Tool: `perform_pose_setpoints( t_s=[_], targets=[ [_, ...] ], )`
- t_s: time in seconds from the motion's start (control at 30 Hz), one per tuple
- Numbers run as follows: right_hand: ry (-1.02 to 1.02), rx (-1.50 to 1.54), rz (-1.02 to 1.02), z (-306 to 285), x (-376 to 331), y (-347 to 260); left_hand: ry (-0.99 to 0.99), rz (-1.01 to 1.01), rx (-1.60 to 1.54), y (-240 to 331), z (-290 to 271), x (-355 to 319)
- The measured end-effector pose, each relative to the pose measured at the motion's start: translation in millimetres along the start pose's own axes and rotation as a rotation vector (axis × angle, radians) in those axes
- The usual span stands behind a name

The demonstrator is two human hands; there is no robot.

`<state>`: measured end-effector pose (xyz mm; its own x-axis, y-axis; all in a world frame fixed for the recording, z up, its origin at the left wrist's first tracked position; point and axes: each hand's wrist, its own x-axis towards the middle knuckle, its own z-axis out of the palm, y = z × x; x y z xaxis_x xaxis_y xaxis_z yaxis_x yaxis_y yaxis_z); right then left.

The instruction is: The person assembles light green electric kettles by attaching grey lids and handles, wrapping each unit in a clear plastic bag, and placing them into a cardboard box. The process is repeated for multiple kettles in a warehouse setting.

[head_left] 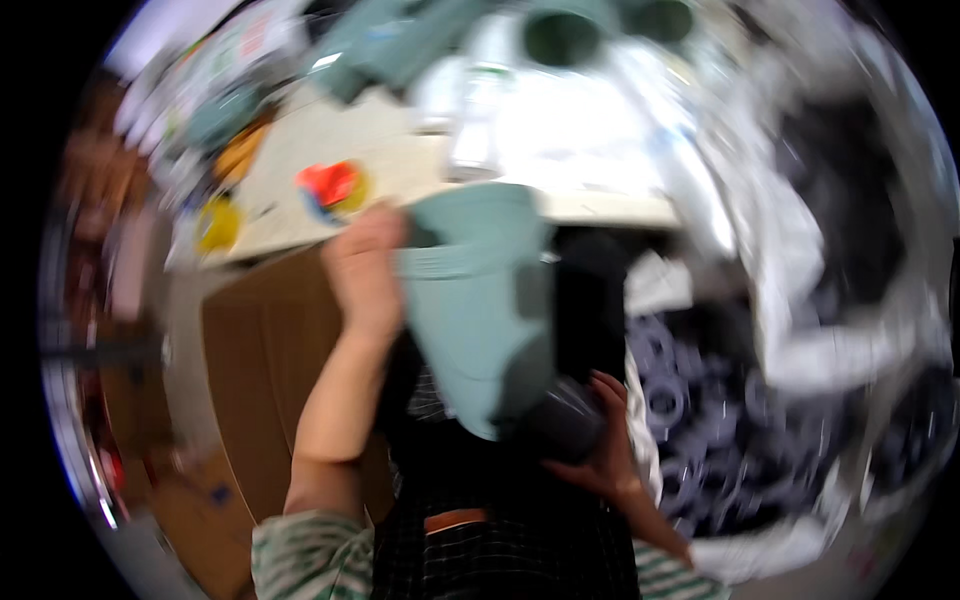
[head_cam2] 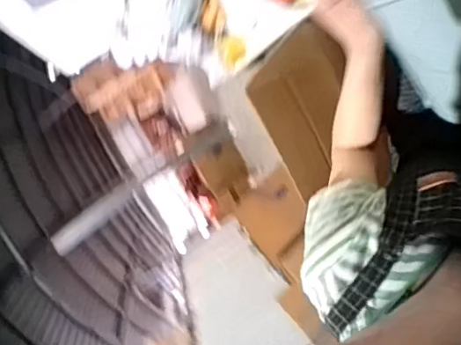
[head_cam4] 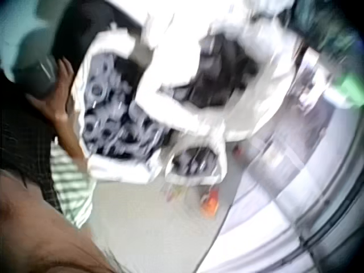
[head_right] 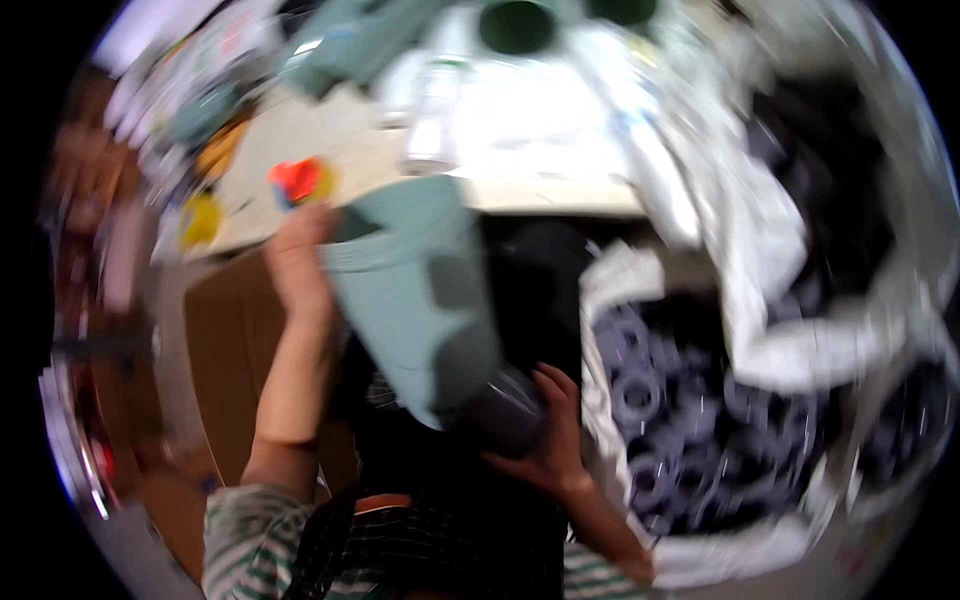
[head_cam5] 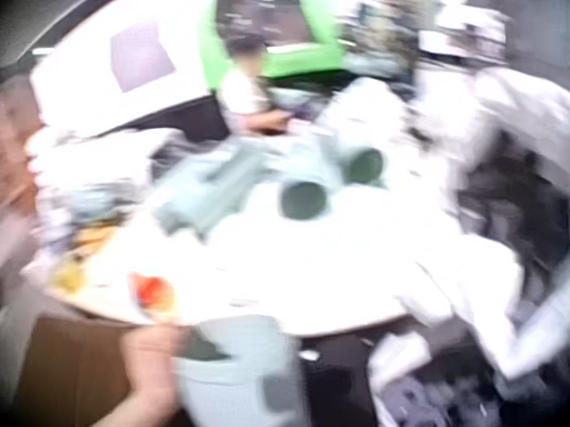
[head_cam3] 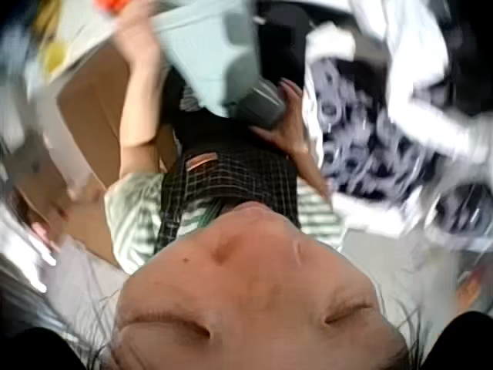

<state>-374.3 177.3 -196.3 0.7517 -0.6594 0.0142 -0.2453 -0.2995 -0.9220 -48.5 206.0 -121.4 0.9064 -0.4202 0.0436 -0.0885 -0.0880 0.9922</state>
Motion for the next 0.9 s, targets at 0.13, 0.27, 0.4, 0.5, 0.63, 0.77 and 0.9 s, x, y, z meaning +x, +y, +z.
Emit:
perform_pose_setpoints(
  t_s=[0.13,0.27,0.4,0.5,0.63,0.77,0.9],
  targets=[
    [0.085,0.087,0.023,-21.3,0.6,15.7,-0.085,0.022,-0.173,-13.3,-29.2,35.8],
    [-0.005,0.692,0.311,-20.2,-25.8,36.0,0.104,0.314,0.128,57.0,-57.4,34.8],
    [0.017,1.019,0.259,54.4,-17.9,24.1,-0.077,0.508,0.106,30.8,-111.4,85.7],
    [-0.021,0.414,0.055,36.1,-13.6,32.4,-0.202,0.460,0.115,22.0,-93.6,65.8],
    [0.331,0.172,0.378,-25.8,3.6,70.9,-0.501,0.108,-0.294,-15.3,-100.6,90.6],
    [0.448,-0.467,0.914,-74.0,-40.3,268.3,-0.761,0.182,-0.384,-16.9,-102.8,127.6],
    [0.762,-0.204,1.737,-49.0,-136.5,423.5,-0.907,0.218,-0.424,-15.3,-57.2,107.2]
  ],
)
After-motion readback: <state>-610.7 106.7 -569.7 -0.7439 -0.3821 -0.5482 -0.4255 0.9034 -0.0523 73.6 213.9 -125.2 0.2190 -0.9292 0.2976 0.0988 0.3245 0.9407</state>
